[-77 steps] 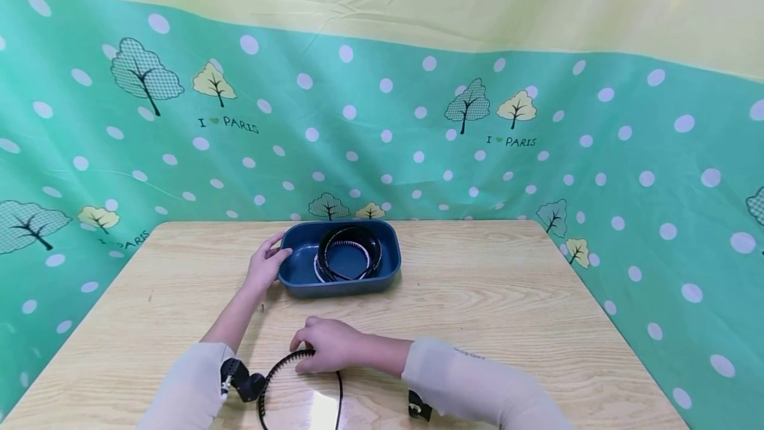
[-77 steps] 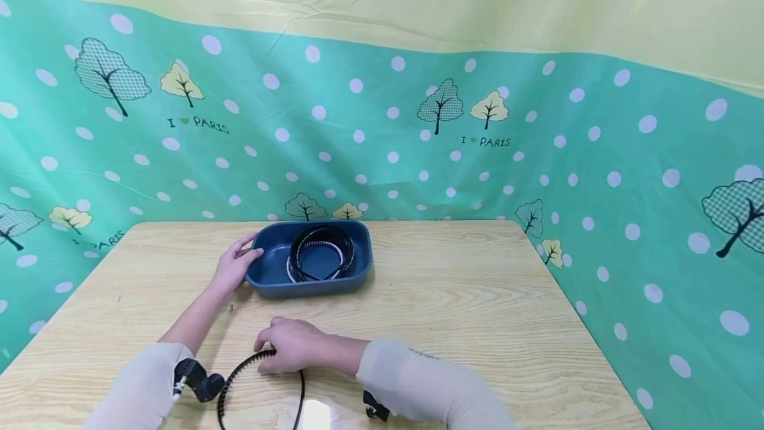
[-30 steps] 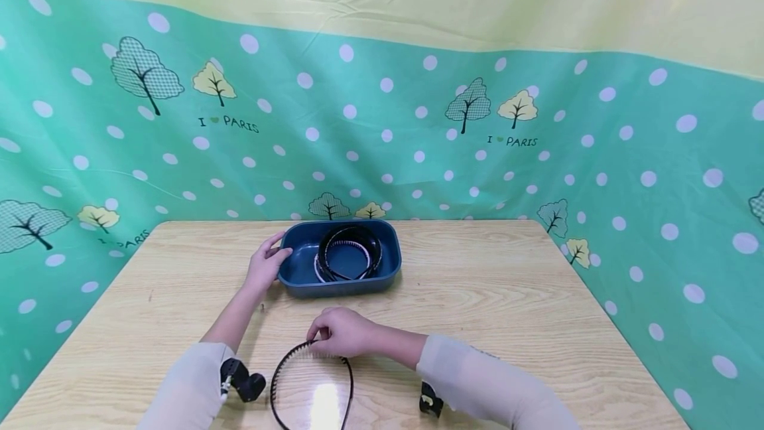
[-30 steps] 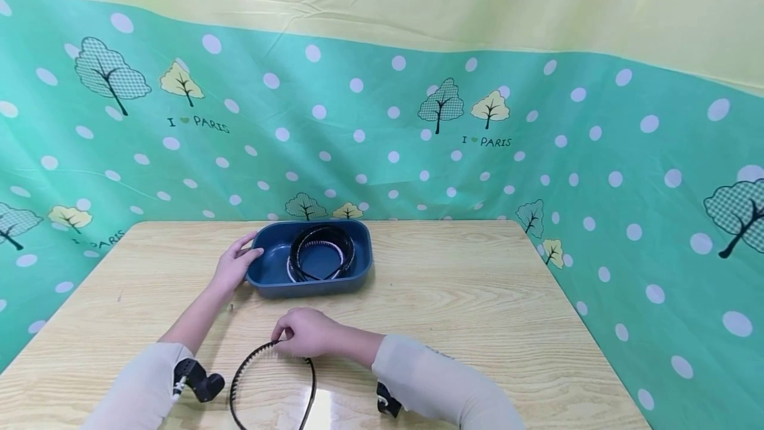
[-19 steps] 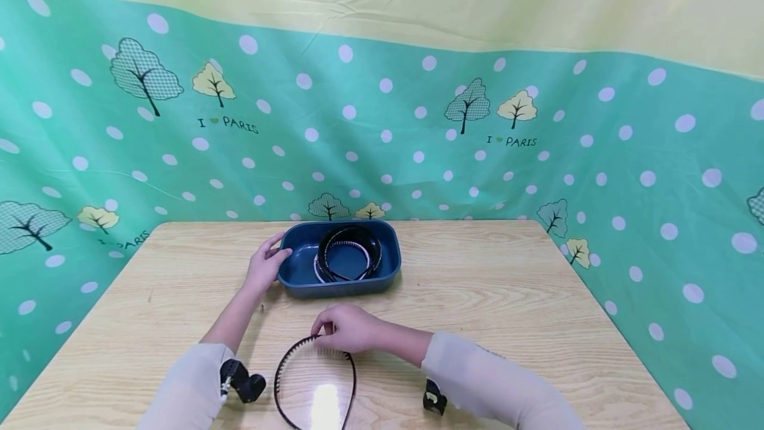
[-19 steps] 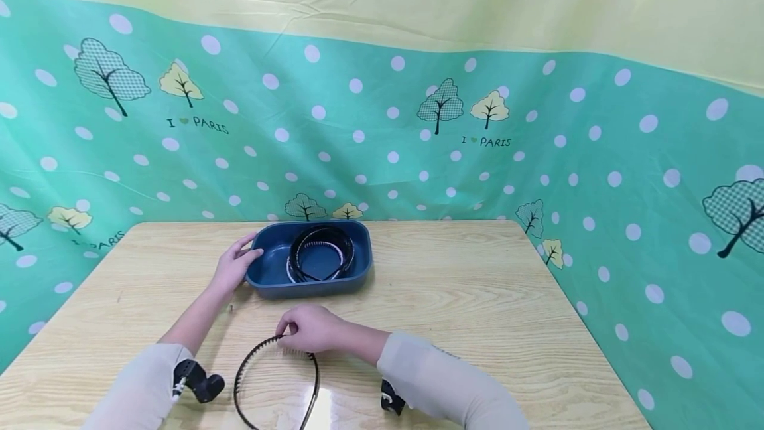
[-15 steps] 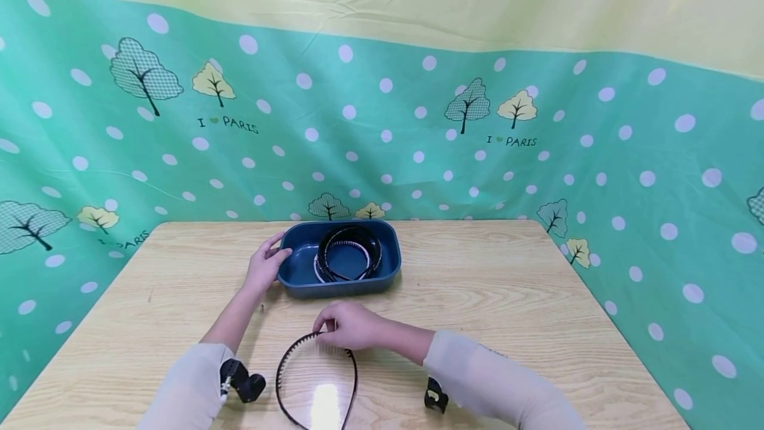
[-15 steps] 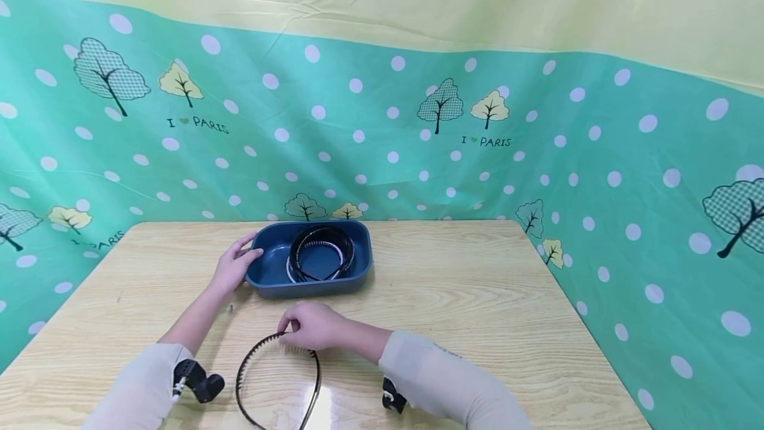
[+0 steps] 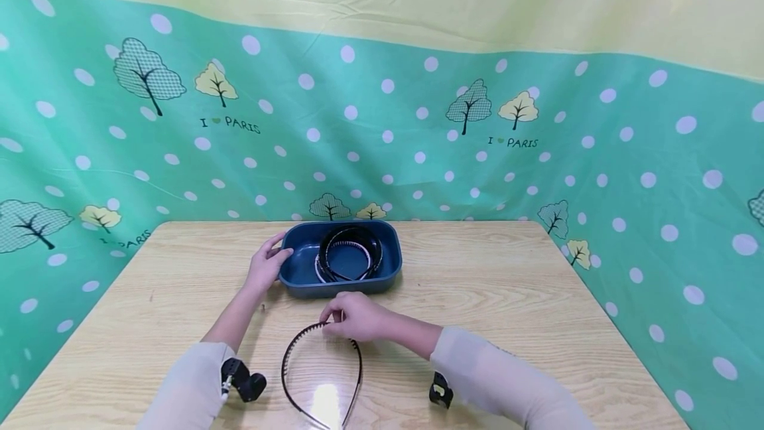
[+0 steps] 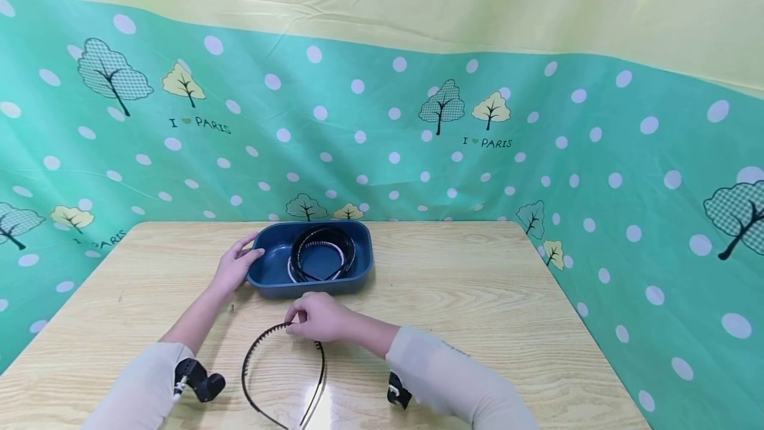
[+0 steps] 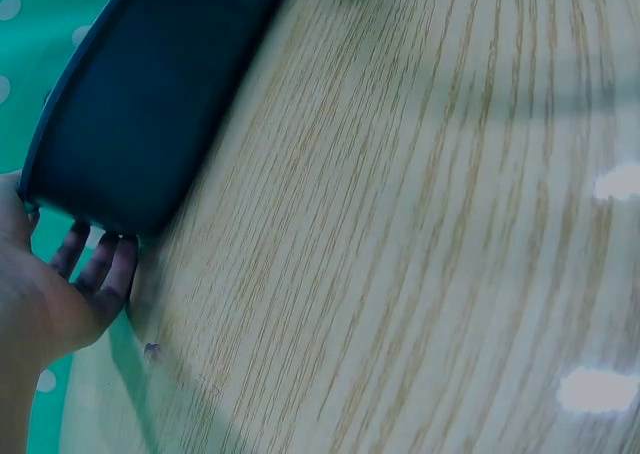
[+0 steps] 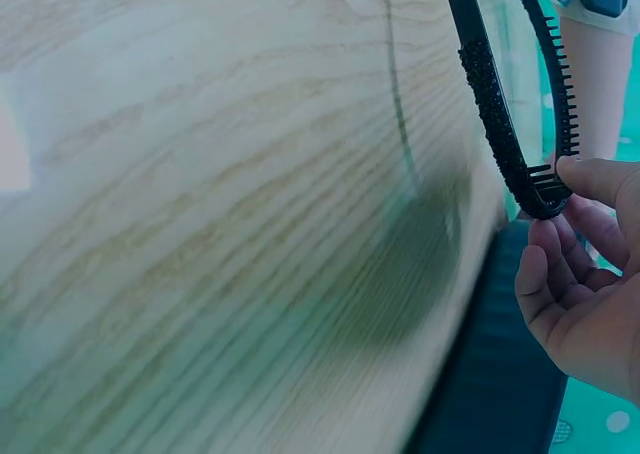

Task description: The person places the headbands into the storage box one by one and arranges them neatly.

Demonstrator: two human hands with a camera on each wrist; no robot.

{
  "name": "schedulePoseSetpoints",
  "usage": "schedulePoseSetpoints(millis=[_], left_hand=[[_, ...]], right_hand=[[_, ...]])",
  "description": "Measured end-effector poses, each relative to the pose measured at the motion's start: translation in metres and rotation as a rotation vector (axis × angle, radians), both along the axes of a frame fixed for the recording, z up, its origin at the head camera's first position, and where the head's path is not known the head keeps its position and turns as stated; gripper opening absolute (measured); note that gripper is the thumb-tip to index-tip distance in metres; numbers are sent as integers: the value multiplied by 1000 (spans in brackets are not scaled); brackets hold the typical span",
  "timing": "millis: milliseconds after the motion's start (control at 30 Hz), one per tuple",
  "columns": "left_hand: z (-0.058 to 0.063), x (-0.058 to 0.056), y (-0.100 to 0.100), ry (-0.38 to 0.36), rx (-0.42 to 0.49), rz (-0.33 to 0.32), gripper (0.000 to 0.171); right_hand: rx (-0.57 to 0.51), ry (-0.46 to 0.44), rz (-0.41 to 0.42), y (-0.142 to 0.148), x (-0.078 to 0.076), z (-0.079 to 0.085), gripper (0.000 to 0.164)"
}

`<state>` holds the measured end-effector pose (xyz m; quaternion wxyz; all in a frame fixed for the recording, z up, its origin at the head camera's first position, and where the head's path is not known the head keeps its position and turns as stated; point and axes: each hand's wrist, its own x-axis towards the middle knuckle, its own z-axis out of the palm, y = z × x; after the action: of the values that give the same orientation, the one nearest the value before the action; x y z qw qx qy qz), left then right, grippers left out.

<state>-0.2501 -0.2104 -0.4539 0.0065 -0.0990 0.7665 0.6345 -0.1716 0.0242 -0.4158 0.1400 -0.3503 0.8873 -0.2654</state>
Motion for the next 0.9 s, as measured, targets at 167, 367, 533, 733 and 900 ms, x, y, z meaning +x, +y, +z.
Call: schedulePoseSetpoints(millis=[167, 367, 533, 733, 900], left_hand=[[1, 3, 0, 36, 1, 1, 56], [-1, 1, 0, 27, 4, 6, 56], [-2, -3, -1, -12, 1, -1, 56], [-1, -2, 1, -9, 0, 2, 56], [-2, -1, 1, 3, 2, 5, 55]], right_hand=[[-1, -27, -27, 3, -2, 6, 10], [-12, -47, -40, 7, -4, 8, 11], [-31, -55, -52, 9, -5, 11, 12], [-48, -46, -66, 11, -8, 13, 12], [-69, -49, -83, 14, -10, 15, 11]])
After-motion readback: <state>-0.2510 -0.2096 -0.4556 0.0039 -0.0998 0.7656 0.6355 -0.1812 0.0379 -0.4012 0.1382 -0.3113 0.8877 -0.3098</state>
